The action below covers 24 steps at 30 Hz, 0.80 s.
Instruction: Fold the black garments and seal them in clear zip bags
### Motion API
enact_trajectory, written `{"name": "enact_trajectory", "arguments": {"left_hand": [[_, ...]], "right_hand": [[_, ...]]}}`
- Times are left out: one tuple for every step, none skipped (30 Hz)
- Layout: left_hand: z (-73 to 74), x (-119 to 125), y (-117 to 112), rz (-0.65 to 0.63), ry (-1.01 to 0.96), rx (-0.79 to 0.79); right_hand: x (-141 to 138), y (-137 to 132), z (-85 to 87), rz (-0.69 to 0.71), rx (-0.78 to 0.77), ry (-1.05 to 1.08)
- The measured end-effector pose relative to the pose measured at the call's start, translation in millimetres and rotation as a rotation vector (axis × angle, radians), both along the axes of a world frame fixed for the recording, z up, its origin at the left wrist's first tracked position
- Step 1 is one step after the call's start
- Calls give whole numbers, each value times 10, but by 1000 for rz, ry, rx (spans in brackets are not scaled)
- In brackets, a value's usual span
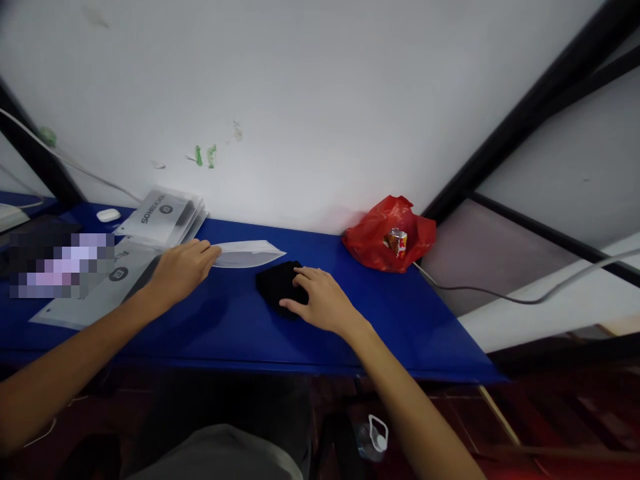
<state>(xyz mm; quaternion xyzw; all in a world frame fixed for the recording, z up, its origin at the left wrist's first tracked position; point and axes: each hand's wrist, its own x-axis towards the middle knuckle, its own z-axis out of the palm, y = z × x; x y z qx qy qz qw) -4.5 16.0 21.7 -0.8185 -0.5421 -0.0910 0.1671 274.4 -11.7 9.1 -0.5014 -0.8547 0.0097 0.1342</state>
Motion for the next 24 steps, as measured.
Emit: {"name": "enact_trajectory", "arguments": {"left_hand": [[2, 3, 8, 7, -3, -7], [3, 8, 16, 15, -8, -14], [3, 14, 24, 22, -16, -20], [1, 20, 31, 26, -24, -28], [-1, 24, 37, 27, -31, -36], [-4, 26, 43, 29, -39, -42], [-8, 26, 49, 30, -44, -45], [-12, 23, 55, 31, -44, -43], [-16, 19, 60, 33, -38, -38], [-20, 14, 65, 37, -26, -32], [-24, 8, 69, 42, -12, -23], [-26, 4, 71, 45, 1, -16], [-26, 2, 71, 47, 10, -11], [-24, 2, 69, 47, 13, -9], [-21, 6, 66, 45, 12, -9], [-16, 12, 60, 44, 8, -10], [-10, 21, 54, 43, 0, -16], [-6, 31, 47, 41, -11, -26], [-4, 41, 41, 42, -23, -34], [-6, 51, 36, 42, -31, -40], [-12, 60, 34, 41, -34, -41], [-23, 68, 35, 38, -30, -38], [-37, 74, 39, 32, -22, -32], [-53, 79, 44, 29, -13, -23]], "right_hand": [[33, -11, -20, 6, -58, -28], [50, -17, -44, 9, -112, -53], [53, -19, -68, 9, -155, -73], [47, -16, -90, 8, -185, -88], [35, -10, -109, 9, -202, -97], [20, -1, -123, 14, -204, -102], [5, 10, -131, 23, -194, -107], [-11, 21, -136, 33, -174, -116], [-26, 31, -137, 43, -152, -133], [-41, 38, -137, 50, -131, -160], [-57, 42, -136, 55, -112, -194], [-75, 43, -135, 57, -95, -230], [-94, 42, -136, 56, -82, -264], [-115, 39, -140, 52, -69, -291], [-136, 35, -146, 46, -57, -306], [-157, 31, -155, 42, -43, -308], [-177, 30, -167, 42, -29, -296], [-196, 30, -182, 47, -14, -272], [-213, 34, -200, 57, -2, -240], [-229, 42, -220, 70, 4, -204], [-244, 54, -243, 84, 1, -169], [-258, 69, -268, 95, -12, -139], [-272, 87, -295, 101, -30, -114], [-288, 106, -323, 100, -48, -93]]}}
